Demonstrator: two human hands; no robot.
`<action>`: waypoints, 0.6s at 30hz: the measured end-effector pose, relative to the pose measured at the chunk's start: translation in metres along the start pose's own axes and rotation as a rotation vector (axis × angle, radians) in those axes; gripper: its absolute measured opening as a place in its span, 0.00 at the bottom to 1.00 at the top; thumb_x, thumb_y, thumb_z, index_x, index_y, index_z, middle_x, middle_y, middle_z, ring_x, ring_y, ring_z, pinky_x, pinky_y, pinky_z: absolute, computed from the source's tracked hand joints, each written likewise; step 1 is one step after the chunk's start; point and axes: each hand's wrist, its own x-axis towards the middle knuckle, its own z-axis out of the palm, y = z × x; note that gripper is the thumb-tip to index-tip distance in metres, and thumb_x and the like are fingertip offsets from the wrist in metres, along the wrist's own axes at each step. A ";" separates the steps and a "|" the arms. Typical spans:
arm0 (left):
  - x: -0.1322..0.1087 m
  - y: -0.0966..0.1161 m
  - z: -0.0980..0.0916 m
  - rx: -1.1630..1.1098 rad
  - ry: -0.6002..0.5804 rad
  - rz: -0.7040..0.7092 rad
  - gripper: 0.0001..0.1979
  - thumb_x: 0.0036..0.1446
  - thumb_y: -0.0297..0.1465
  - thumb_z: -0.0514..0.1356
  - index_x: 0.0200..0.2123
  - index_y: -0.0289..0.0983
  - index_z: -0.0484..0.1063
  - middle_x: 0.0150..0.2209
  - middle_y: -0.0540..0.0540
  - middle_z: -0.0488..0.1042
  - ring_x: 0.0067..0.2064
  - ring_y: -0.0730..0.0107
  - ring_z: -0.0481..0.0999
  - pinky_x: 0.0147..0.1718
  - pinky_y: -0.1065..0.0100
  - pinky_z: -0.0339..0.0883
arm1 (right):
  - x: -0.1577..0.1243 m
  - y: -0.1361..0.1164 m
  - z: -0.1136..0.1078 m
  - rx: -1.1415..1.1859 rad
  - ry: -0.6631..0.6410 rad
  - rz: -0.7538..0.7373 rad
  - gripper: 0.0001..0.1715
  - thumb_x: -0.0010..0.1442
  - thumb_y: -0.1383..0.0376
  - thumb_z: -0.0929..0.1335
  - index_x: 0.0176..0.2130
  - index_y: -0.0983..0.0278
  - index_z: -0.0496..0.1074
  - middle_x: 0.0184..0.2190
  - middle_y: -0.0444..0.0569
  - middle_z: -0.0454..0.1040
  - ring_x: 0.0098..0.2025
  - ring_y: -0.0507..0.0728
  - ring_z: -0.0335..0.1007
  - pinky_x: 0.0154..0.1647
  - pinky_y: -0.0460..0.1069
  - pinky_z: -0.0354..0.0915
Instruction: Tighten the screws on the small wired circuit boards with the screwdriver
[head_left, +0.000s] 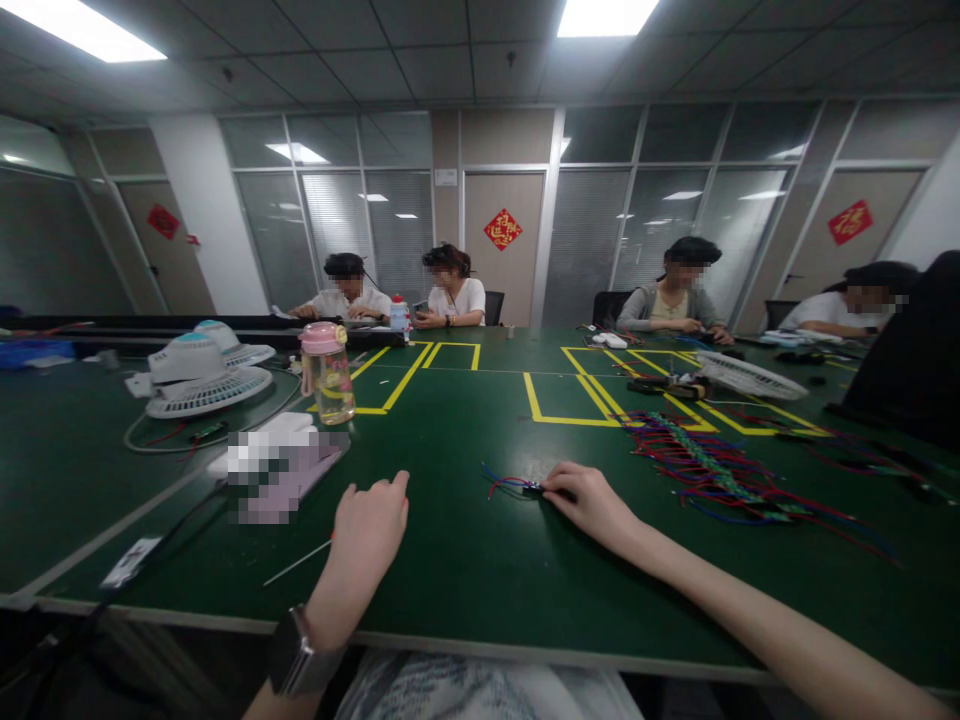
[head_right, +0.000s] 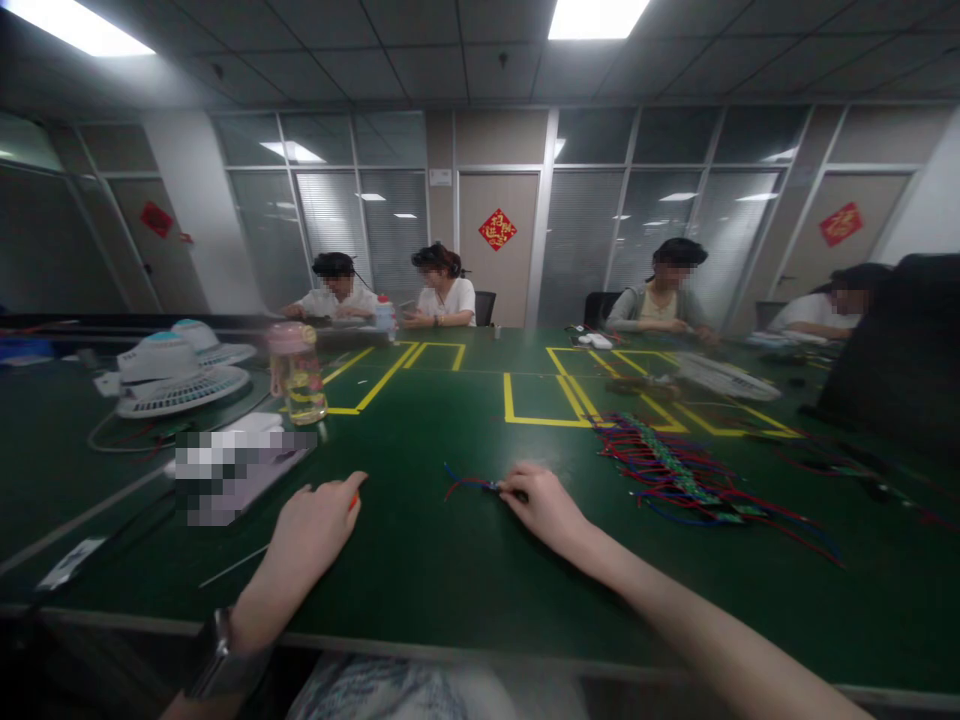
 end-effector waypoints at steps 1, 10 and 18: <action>0.000 0.007 -0.006 -0.040 0.015 0.015 0.19 0.62 0.28 0.47 0.53 0.36 0.68 0.36 0.38 0.78 0.35 0.57 0.79 0.40 0.57 0.67 | 0.001 0.002 -0.001 0.057 -0.001 0.022 0.09 0.58 0.70 0.66 0.35 0.64 0.78 0.34 0.50 0.76 0.36 0.55 0.73 0.39 0.48 0.68; 0.020 0.068 -0.096 -1.158 0.338 0.452 0.10 0.61 0.36 0.52 0.38 0.37 0.69 0.30 0.50 0.71 0.30 0.75 0.69 0.33 0.73 0.65 | 0.012 0.005 0.003 0.367 -0.014 0.080 0.06 0.52 0.69 0.71 0.33 0.64 0.79 0.33 0.49 0.78 0.36 0.55 0.74 0.40 0.49 0.68; 0.091 0.118 -0.051 -1.876 0.192 0.437 0.10 0.62 0.40 0.49 0.35 0.39 0.55 0.26 0.56 0.61 0.20 0.81 0.65 0.18 0.77 0.61 | 0.015 0.009 0.011 0.379 -0.012 0.085 0.06 0.52 0.67 0.72 0.33 0.64 0.79 0.30 0.49 0.77 0.32 0.53 0.72 0.34 0.47 0.67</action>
